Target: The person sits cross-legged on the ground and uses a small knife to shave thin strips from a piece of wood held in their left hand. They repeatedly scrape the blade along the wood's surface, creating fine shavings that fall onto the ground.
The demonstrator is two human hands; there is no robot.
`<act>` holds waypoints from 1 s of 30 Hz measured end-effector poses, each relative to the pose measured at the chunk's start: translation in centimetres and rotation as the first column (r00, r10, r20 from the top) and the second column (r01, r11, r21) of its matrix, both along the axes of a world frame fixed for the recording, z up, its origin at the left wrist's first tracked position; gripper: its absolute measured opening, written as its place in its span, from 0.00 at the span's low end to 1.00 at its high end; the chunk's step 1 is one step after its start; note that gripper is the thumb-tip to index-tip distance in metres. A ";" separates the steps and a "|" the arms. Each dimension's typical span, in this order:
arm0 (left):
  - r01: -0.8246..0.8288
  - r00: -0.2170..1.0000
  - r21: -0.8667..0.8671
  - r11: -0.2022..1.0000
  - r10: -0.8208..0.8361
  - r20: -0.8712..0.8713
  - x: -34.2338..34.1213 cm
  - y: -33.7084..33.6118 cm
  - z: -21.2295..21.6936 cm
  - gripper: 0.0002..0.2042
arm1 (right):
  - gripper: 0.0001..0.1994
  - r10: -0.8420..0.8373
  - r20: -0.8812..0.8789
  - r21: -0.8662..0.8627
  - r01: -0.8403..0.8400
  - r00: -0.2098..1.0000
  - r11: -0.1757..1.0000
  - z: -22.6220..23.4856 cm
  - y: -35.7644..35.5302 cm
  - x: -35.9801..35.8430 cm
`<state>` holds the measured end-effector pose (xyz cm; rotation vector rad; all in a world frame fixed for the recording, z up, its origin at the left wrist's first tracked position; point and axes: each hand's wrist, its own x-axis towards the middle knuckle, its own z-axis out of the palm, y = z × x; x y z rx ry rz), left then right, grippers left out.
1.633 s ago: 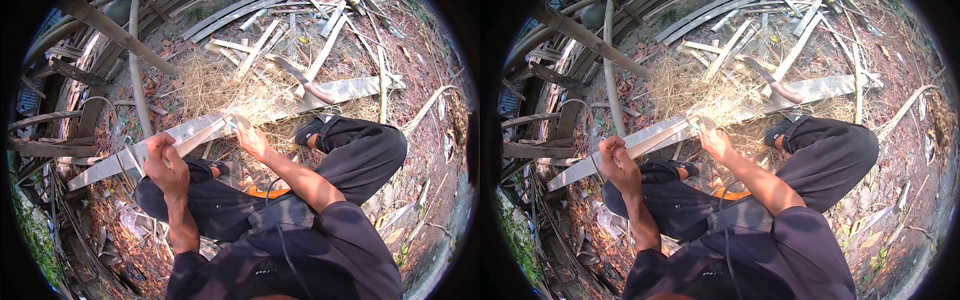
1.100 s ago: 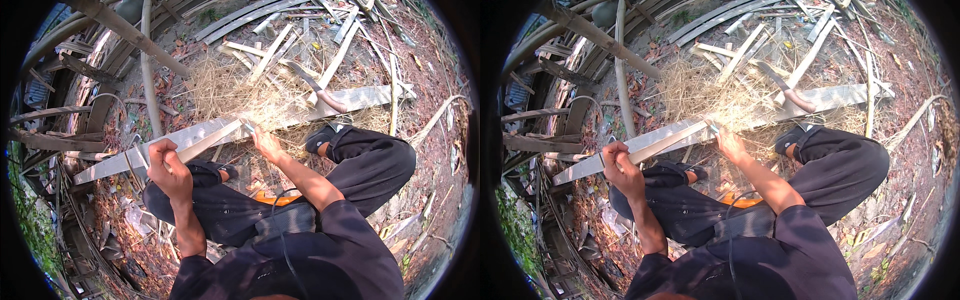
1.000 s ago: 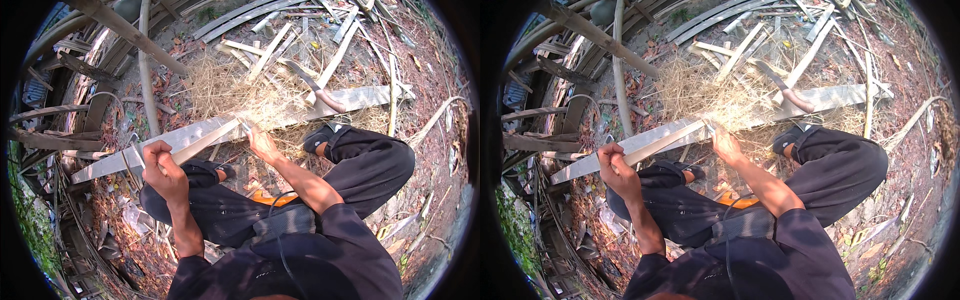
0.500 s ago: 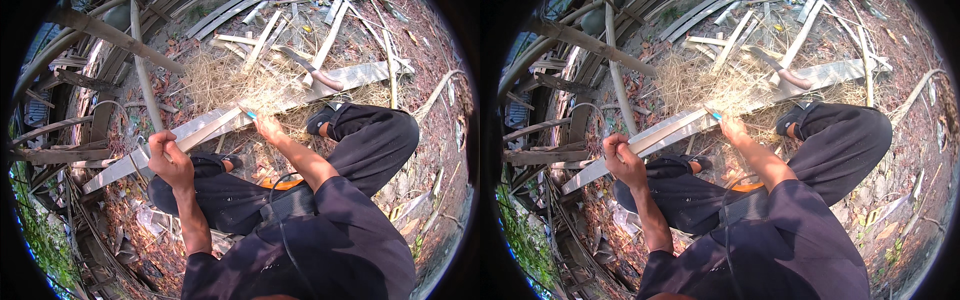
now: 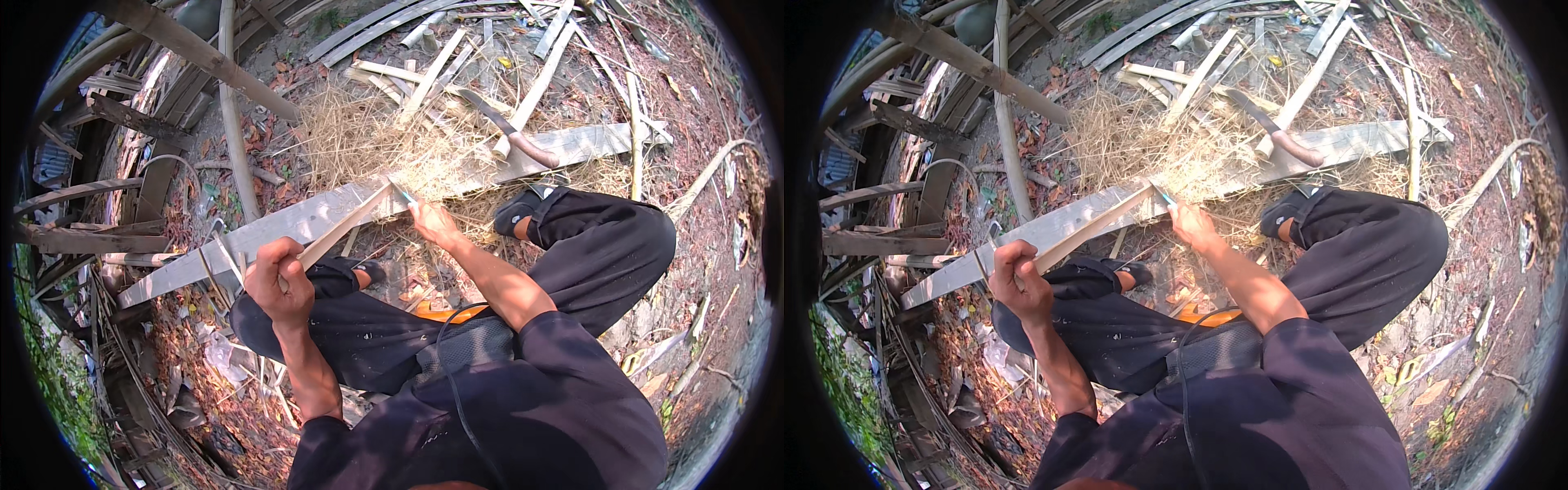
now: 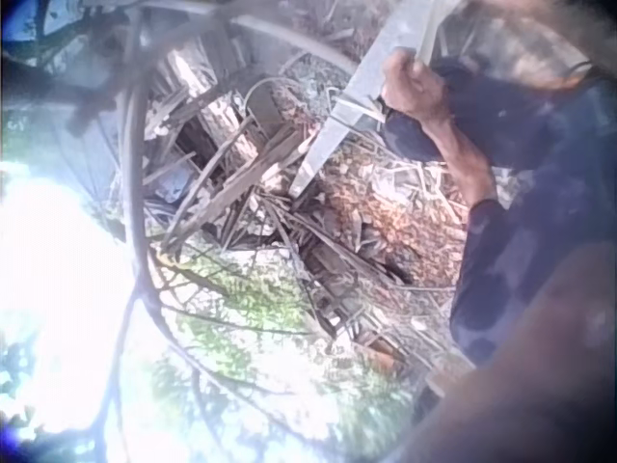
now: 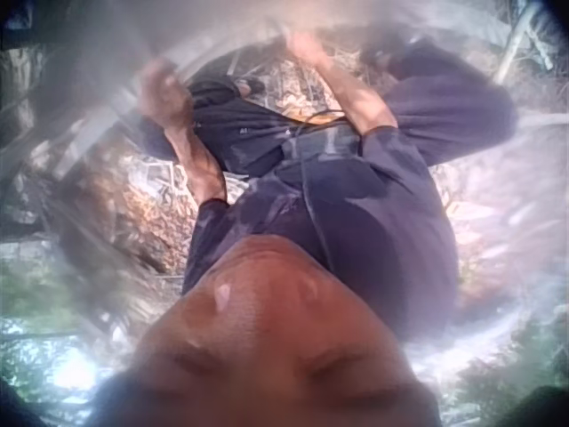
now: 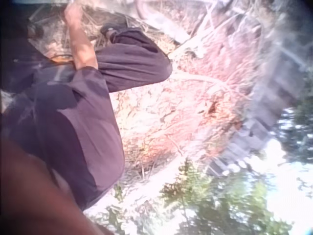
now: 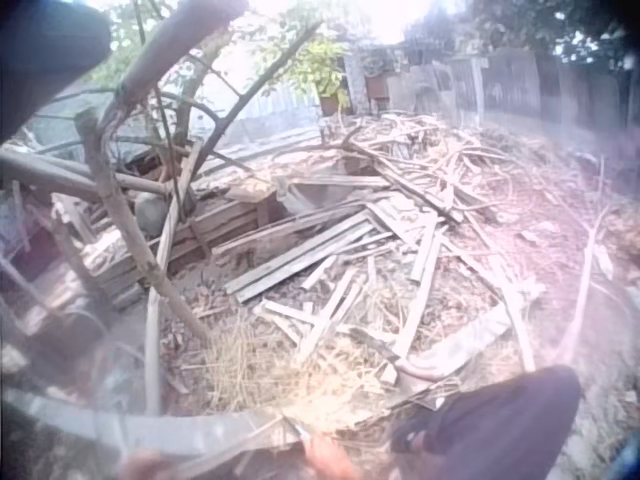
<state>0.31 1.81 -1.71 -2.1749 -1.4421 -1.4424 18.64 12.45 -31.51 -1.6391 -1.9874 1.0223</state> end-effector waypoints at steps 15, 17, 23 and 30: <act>0.255 0.939 -0.067 0.964 -0.264 -0.221 -0.5 -0.4 1.1 0.10 | 0.21 -0.040 0.148 0.126 0.021 0.988 0.992 0.5 -0.1 1.8; 0.234 0.952 -0.075 0.969 -0.244 -0.183 -0.4 -0.2 1.4 0.10 | 0.20 0.016 0.089 0.047 -0.020 0.996 0.999 1.2 0.3 1.5; 0.266 0.947 -0.117 0.957 -0.282 -0.156 -0.2 0.2 1.3 0.09 | 0.20 0.033 -0.082 0.048 -0.029 0.996 0.998 5.6 -2.0 -0.3; 0.052 0.993 -0.075 0.996 -0.059 -0.099 -0.2 -0.2 0.7 0.04 | 0.22 -0.042 0.130 0.089 0.031 0.991 0.996 2.7 -2.3 3.4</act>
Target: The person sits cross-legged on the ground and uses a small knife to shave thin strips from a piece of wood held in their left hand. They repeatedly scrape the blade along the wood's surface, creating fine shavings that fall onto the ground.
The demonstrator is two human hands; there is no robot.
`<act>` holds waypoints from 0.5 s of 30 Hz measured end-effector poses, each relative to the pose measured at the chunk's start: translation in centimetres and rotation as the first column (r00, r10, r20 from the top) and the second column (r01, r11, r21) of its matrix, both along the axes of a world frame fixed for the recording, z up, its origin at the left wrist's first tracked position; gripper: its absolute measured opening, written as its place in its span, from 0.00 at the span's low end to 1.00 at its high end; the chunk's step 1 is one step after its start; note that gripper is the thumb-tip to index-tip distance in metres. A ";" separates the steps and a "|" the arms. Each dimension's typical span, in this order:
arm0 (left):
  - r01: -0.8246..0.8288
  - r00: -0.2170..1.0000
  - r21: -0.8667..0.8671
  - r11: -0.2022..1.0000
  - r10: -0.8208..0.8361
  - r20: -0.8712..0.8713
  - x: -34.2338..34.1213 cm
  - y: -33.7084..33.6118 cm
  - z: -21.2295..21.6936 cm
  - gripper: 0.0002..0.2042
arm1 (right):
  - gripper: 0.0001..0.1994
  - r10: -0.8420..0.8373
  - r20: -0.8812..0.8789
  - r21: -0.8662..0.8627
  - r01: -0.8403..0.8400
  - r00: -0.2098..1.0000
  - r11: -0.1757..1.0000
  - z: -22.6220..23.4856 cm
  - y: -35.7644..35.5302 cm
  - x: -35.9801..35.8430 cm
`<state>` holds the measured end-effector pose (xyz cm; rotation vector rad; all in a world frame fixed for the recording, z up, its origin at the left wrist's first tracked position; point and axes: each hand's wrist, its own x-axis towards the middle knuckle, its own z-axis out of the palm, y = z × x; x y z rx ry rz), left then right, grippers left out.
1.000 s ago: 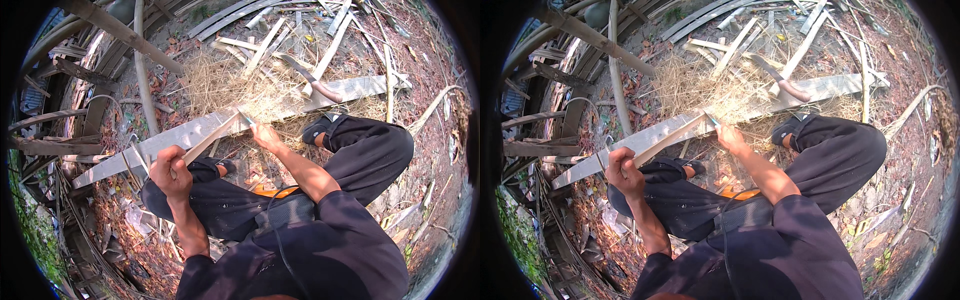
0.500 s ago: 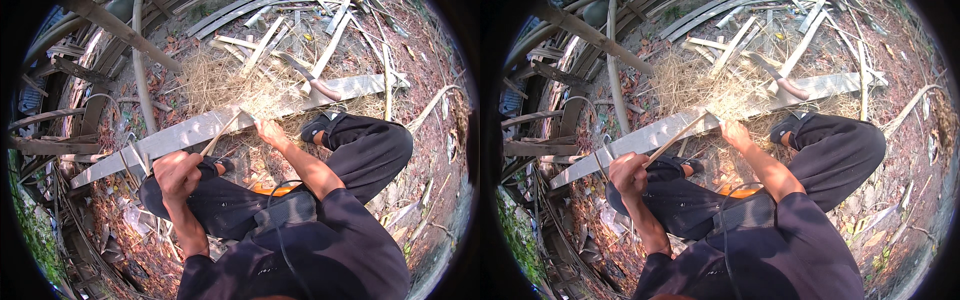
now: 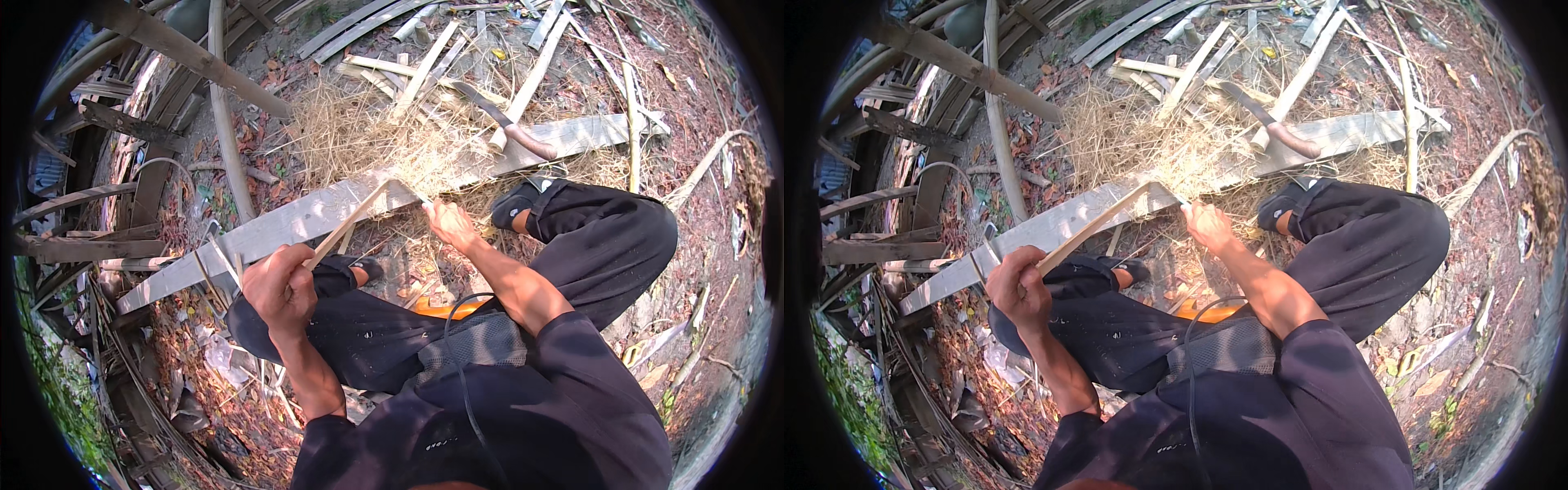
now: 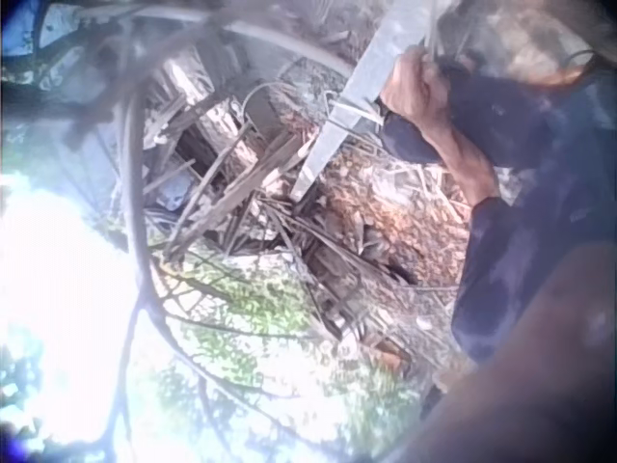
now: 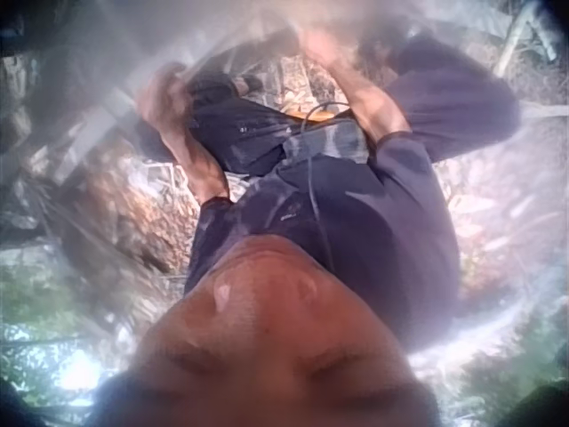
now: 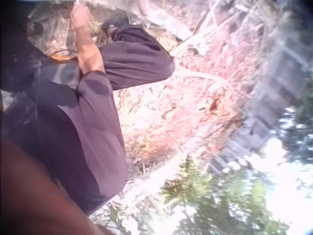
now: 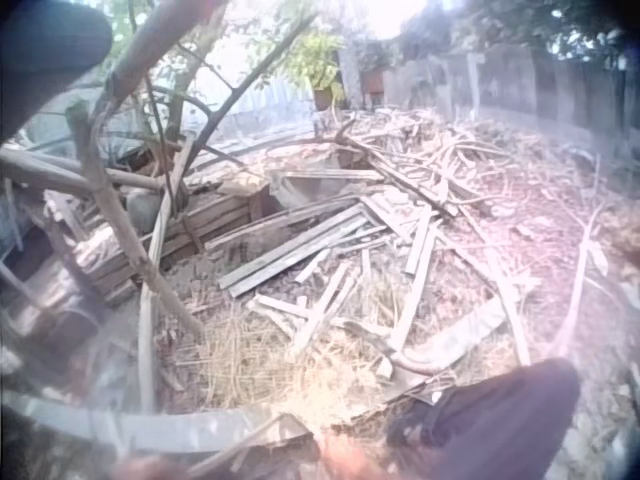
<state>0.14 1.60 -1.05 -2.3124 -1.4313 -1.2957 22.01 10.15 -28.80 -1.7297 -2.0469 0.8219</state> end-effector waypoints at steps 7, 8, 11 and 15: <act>-0.231 0.949 -0.070 0.971 0.240 0.205 0.7 0.0 0.1 0.07 | 0.19 0.130 -0.249 0.190 -0.084 0.960 0.978 4.2 -0.4 -5.2; -0.244 0.942 -0.087 0.966 0.258 0.217 1.0 -0.2 0.1 0.07 | 0.20 0.109 -0.247 0.112 -0.083 0.963 0.990 3.7 -0.7 -5.1; -0.213 0.962 -0.073 0.974 0.222 0.158 0.9 -0.2 -0.3 0.06 | 0.21 0.007 -0.052 -0.150 -0.015 0.999 0.989 2.9 -0.5 -3.6; -0.118 0.990 -0.004 0.993 0.118 0.079 0.7 0.0 0.0 0.07 | 0.20 -0.004 -0.162 -0.205 -0.030 0.987 0.978 6.9 0.4 -3.1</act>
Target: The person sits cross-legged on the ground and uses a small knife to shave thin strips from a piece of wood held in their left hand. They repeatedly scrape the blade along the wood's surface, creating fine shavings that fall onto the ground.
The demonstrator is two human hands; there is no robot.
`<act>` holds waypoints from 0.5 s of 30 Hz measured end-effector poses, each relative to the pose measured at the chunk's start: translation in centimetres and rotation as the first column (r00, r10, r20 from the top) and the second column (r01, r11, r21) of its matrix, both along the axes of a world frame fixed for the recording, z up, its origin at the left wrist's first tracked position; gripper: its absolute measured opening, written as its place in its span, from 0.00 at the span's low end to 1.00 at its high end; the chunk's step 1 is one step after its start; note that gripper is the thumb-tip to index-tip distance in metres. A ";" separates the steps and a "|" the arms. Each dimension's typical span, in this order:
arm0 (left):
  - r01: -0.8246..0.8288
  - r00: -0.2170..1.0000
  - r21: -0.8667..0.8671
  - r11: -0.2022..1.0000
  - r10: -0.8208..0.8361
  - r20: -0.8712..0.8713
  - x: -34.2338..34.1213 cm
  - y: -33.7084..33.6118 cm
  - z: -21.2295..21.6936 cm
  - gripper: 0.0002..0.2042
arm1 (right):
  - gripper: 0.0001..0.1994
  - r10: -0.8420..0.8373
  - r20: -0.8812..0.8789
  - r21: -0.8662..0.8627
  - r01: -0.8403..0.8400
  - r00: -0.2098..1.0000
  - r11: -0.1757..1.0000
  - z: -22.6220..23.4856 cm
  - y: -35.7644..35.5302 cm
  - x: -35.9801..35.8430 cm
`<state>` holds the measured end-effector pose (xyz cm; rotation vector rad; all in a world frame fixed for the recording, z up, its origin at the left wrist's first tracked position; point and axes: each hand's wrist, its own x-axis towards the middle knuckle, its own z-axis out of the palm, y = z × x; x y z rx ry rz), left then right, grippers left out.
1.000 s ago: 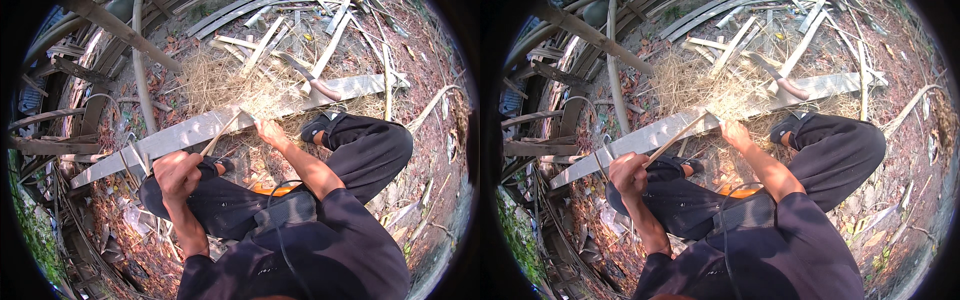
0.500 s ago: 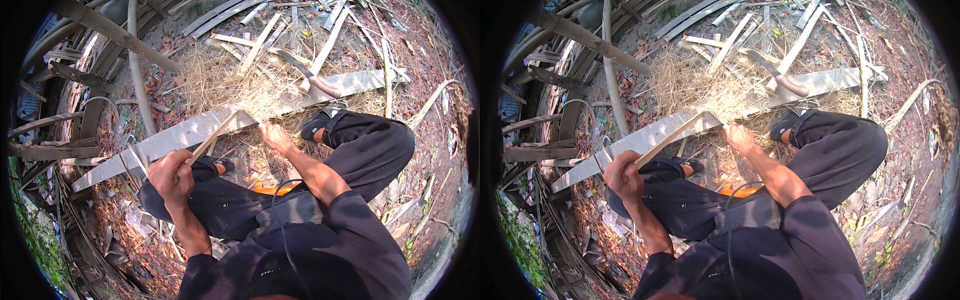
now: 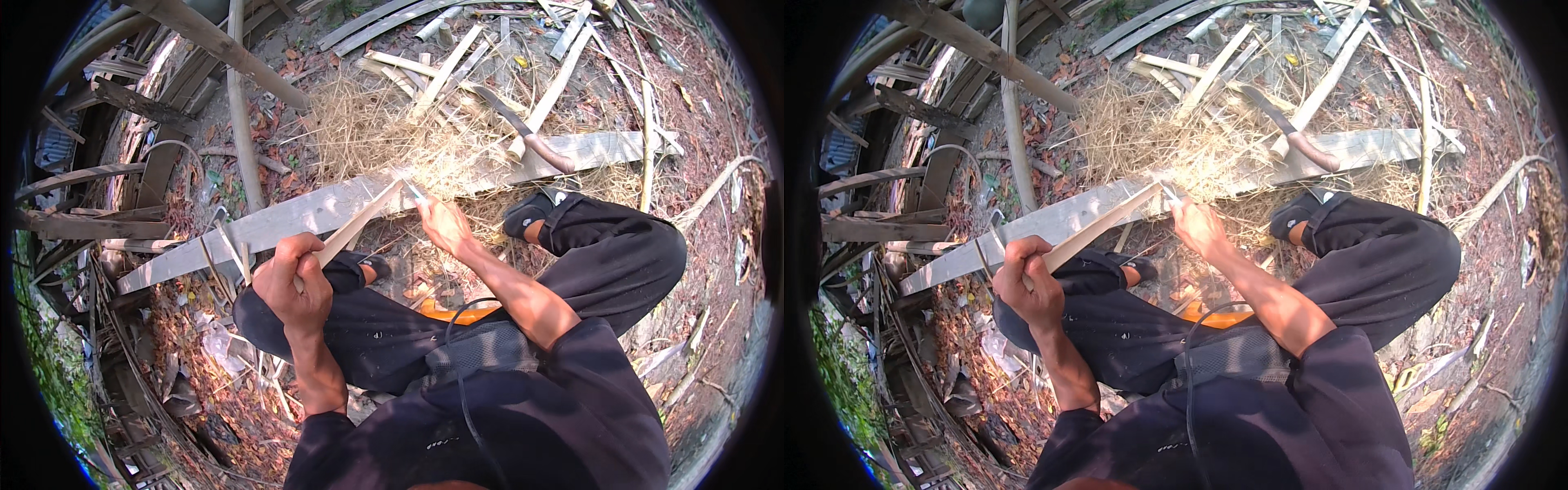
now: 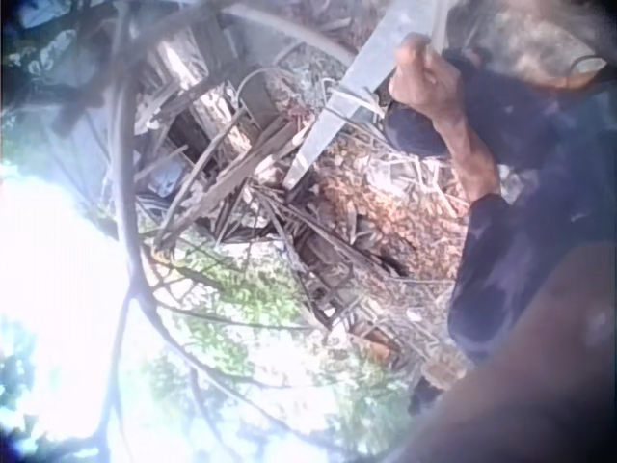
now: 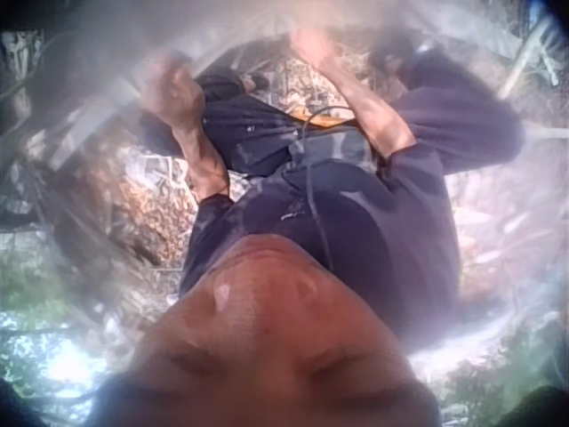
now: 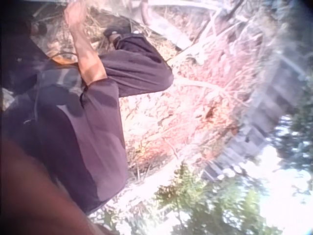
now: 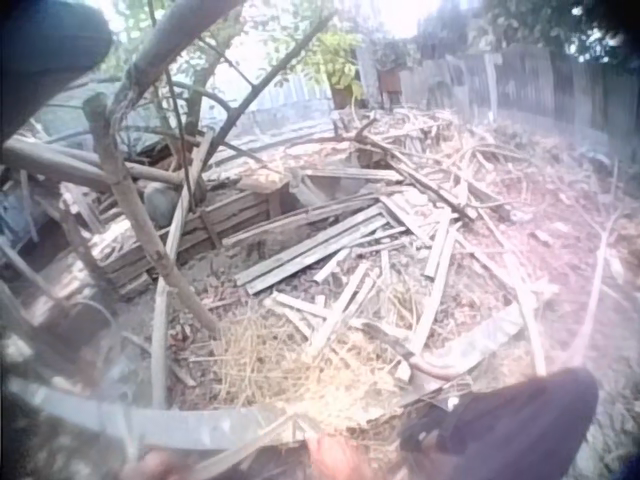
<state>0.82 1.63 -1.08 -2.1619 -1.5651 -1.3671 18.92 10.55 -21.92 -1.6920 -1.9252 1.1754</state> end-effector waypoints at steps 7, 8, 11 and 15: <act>0.010 0.999 -0.034 0.999 -0.008 0.053 0.5 0.4 0.4 0.06 | 0.23 -0.029 0.118 0.182 0.007 0.993 0.983 -7.1 0.4 1.2; -0.015 0.998 -0.030 0.999 0.016 0.062 0.2 0.1 0.2 0.06 | 0.23 0.010 0.145 0.173 -0.035 0.989 0.984 -6.8 0.6 1.9; -0.063 0.993 -0.068 0.996 0.070 0.097 0.1 0.0 0.3 0.06 | 0.22 -0.085 -0.034 0.071 0.088 0.996 0.994 -2.5 0.2 0.6; -0.105 0.982 -0.078 0.991 0.116 0.152 0.7 0.0 0.3 0.06 | 0.18 0.100 -0.002 0.154 -0.099 0.995 0.983 1.4 -1.4 -1.3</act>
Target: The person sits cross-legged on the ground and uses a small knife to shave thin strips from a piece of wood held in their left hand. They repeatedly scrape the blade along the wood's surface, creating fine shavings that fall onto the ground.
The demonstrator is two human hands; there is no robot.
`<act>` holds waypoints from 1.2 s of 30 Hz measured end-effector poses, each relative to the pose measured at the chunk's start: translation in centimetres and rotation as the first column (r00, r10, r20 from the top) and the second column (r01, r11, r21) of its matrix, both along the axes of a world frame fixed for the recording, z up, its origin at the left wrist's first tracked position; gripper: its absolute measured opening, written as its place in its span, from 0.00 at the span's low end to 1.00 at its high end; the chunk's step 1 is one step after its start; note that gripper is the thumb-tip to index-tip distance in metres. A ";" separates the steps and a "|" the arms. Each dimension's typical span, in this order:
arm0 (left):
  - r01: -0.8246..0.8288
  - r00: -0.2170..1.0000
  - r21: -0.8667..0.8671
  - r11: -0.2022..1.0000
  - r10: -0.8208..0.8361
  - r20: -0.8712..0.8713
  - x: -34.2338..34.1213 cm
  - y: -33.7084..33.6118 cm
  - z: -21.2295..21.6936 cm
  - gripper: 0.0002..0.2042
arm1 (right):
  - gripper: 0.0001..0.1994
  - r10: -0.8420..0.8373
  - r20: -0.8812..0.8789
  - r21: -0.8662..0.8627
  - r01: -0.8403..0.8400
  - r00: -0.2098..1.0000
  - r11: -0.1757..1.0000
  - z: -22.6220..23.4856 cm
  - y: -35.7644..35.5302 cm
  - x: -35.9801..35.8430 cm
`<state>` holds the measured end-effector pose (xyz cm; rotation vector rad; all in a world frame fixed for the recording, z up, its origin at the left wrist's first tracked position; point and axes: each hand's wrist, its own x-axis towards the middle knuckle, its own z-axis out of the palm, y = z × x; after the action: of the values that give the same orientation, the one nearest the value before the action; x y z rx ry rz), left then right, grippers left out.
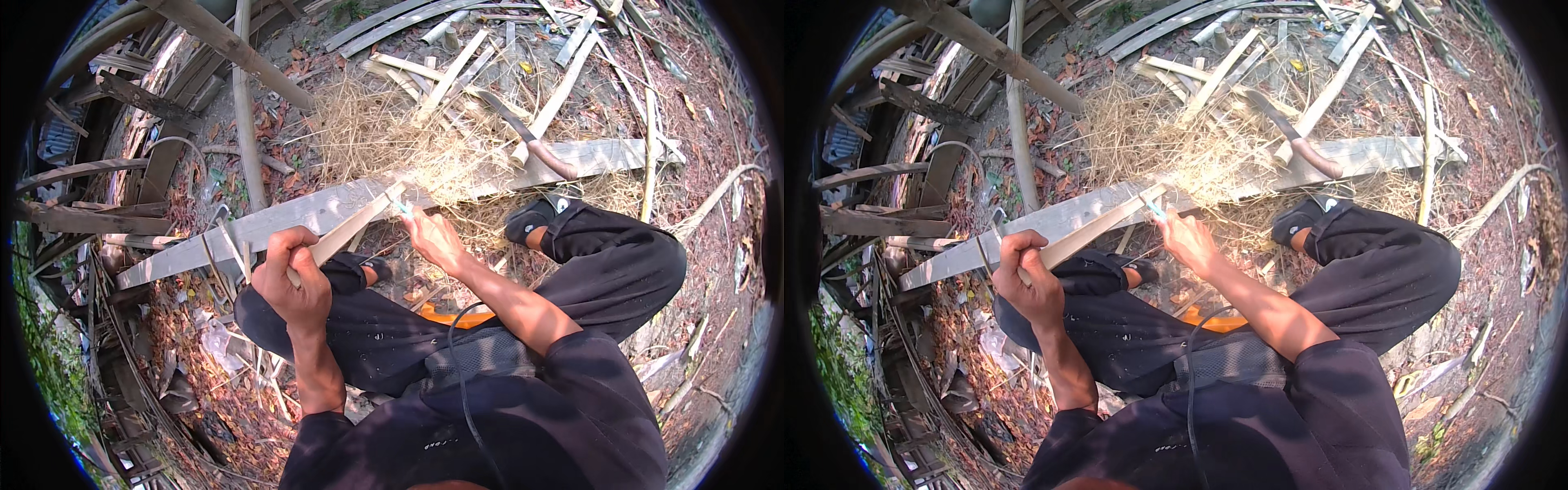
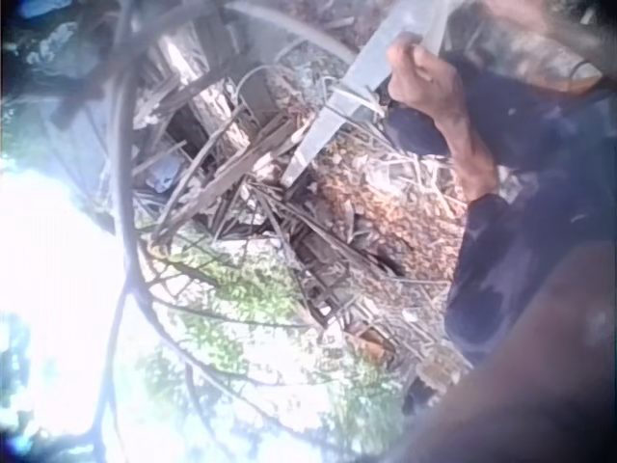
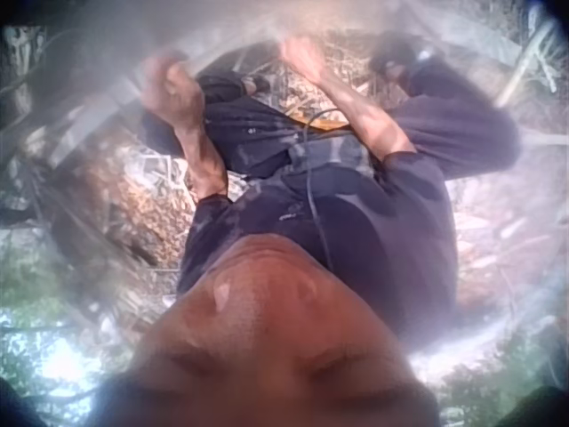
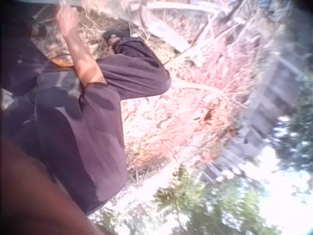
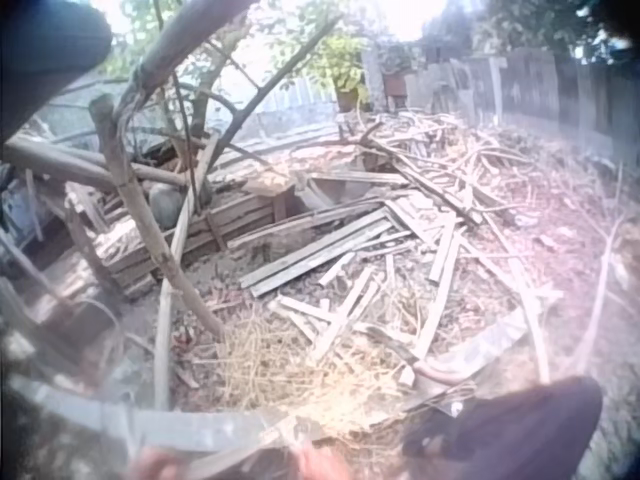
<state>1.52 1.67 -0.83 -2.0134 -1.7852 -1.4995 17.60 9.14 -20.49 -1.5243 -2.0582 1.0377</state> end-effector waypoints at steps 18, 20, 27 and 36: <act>-0.212 0.976 0.011 0.977 0.211 0.059 -0.1 -0.1 -0.1 0.07 | 0.20 0.027 -0.166 0.085 -0.013 0.986 0.996 4.0 -1.9 -2.1; -0.178 0.982 0.020 0.984 0.177 0.065 0.1 -0.1 -0.2 0.07 | 0.20 0.106 -0.211 0.136 -0.078 0.972 0.988 5.5 -2.3 -1.8; -0.081 0.997 0.086 0.993 0.080 0.016 0.3 0.1 -0.5 0.07 | 0.20 0.018 -0.030 0.104 -0.014 0.999 0.994 1.5 -1.1 -1.2; -0.072 0.997 0.070 0.995 0.072 0.002 -0.6 0.7 -0.2 0.06 | 0.22 0.016 0.017 0.035 -0.017 1.000 0.999 2.4 -1.5 -0.7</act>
<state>0.91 2.38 -1.02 -1.8963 -1.7592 -1.5182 16.94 7.65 -18.05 -1.5059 -2.0927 0.9923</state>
